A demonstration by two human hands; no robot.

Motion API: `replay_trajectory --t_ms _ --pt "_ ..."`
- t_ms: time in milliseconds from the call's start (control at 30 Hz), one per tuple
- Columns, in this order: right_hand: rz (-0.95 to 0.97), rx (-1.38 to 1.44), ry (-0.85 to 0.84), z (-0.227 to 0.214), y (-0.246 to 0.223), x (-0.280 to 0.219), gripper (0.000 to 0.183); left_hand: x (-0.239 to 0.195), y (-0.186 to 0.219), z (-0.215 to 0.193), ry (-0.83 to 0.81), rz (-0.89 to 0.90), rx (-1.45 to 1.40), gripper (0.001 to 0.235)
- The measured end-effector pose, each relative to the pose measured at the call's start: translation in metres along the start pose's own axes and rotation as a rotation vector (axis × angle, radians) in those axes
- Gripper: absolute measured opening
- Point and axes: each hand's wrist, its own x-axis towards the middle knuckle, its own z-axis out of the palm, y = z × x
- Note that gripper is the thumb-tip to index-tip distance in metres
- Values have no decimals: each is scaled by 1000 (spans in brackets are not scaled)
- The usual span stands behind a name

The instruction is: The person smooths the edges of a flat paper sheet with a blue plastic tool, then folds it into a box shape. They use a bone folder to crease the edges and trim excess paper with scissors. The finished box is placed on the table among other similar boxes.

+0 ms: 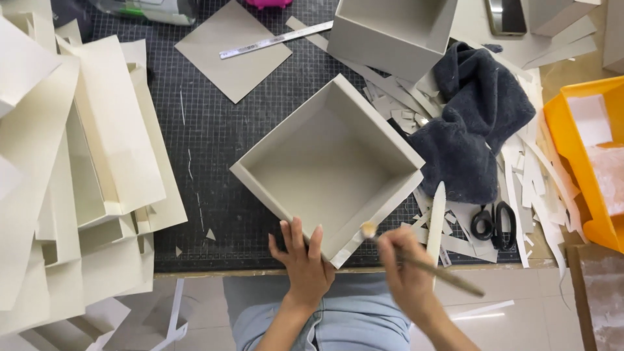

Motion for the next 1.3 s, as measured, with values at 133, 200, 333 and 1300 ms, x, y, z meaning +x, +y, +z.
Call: replay_trajectory --t_ms 133,200,333,1300 --pt "144 88 -203 6 -40 -13 12 2 0 0 5 4 36 52" --pt "26 279 -28 2 -30 -18 7 2 -1 3 23 12 13 55" --pt "32 30 -188 2 -52 2 3 1 -1 1 16 13 26 56" --pt "-120 -94 -219 -18 -33 21 10 6 1 -1 17 5 49 49"
